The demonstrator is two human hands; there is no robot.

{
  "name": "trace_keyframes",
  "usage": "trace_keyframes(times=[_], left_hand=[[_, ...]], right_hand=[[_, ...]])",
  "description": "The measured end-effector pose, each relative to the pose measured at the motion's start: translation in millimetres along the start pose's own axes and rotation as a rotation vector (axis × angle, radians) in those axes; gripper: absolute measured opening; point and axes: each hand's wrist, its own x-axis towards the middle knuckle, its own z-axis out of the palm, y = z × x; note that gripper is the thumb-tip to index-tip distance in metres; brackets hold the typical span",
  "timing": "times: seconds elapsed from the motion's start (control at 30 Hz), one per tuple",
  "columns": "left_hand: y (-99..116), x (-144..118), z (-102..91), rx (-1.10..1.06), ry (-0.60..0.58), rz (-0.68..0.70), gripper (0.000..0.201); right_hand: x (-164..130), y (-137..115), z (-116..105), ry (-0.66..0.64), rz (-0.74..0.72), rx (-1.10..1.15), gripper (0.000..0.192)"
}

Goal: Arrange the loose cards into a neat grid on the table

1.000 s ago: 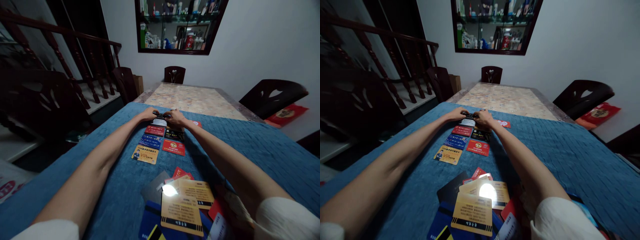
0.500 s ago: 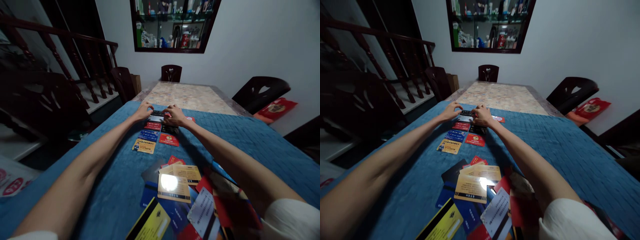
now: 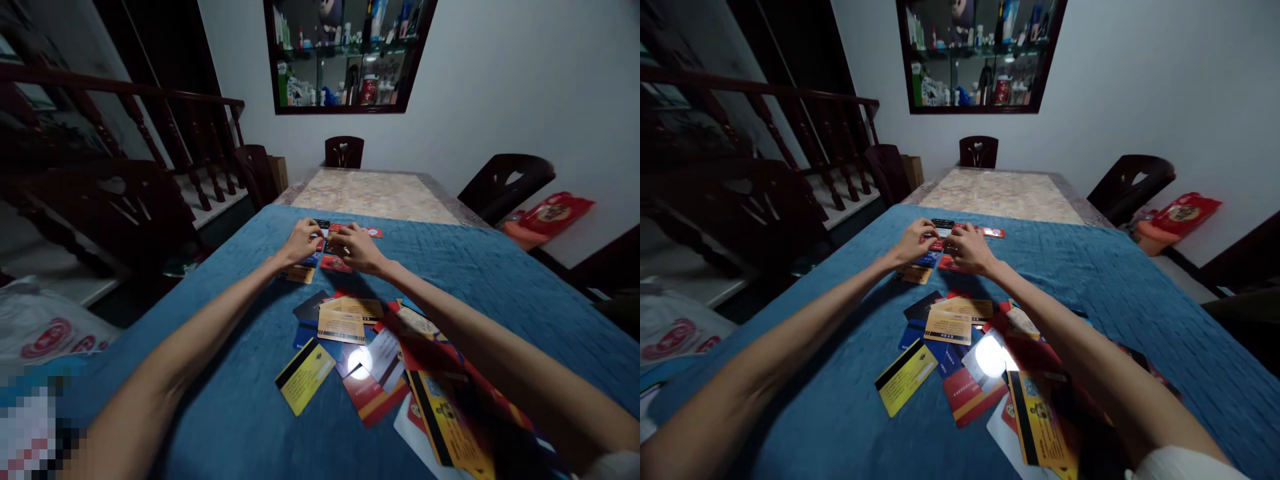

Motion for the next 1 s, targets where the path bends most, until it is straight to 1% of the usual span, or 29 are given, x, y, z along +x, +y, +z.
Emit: trace_keyframes(times=[0.13, 0.33, 0.43, 0.5, 0.6, 0.73, 0.87, 1.0], left_hand=[[27, -26, -2.1, -0.011, -0.011, 0.048, 0.013], [60, -62, -6.0, -0.033, 0.000, 0.080, 0.012], [73, -77, -8.3, -0.007, -0.034, 0.085, 0.013], [80, -86, -9.7, 0.017, -0.076, 0.090, 0.014], [88, -98, -11.0, 0.020, -0.141, 0.109, 0.014], [93, -111, -13.0, -0.011, -0.189, 0.149, 0.012], [94, -119, -19.5, -0.004, -0.278, 0.183, 0.026], [92, -124, -28.1, -0.015, -0.352, 0.212, 0.034]], right_hand=[[-24, -14, -8, 0.027, -0.027, 0.013, 0.020], [-61, -30, -20, 0.031, -0.007, 0.020, 0.017], [-78, -35, -22, 0.025, -0.020, 0.000, 0.017], [-88, -38, -21, 0.012, -0.031, -0.015, 0.016], [-102, -44, -20, -0.016, -0.044, -0.027, 0.020], [-120, -57, -22, -0.090, -0.075, 0.000, 0.027], [-131, -69, -28, -0.151, -0.100, 0.024, 0.033], [-135, -74, -30, -0.187, -0.101, -0.003, 0.037]])
